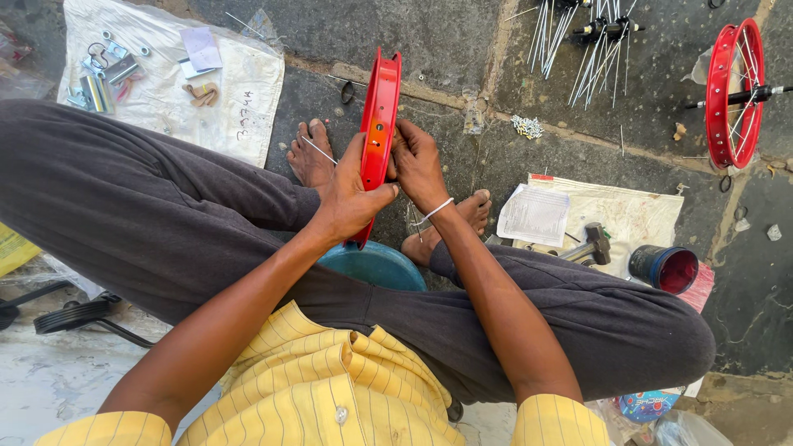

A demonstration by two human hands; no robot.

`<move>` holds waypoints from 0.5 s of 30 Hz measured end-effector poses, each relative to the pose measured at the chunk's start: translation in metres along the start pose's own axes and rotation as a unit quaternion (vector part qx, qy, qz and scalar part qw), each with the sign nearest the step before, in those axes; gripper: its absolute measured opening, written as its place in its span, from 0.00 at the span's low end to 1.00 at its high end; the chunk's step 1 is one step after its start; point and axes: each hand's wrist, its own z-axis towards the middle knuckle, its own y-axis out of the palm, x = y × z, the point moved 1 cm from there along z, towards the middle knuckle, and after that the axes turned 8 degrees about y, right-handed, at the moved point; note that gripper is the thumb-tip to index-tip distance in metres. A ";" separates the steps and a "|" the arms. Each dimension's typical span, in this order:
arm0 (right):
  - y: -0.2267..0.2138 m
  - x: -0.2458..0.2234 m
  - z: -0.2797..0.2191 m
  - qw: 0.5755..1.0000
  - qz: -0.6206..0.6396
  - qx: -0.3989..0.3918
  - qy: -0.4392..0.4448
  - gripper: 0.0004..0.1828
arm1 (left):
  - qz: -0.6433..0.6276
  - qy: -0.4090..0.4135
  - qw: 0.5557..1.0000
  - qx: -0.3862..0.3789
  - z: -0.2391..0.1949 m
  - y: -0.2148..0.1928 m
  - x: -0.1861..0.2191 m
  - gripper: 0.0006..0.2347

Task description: The person is assembling a bicycle wheel by hand, inserting metal spokes into a red rim and connecting them to the central hub. They manipulate the spokes and rim components to secure the structure.

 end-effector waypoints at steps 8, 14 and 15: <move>0.002 0.008 0.005 0.999 -0.006 -0.014 -0.047 0.12 | -0.025 -0.031 0.999 -0.027 -0.009 0.002 -0.001 0.26; 0.005 0.008 -0.001 0.999 0.035 0.004 0.018 0.14 | 0.051 0.007 0.998 -0.024 -0.011 -0.001 -0.004 0.28; 0.006 0.007 -0.002 0.999 0.040 0.005 -0.004 0.13 | 0.064 0.014 0.998 -0.022 -0.010 -0.002 -0.005 0.28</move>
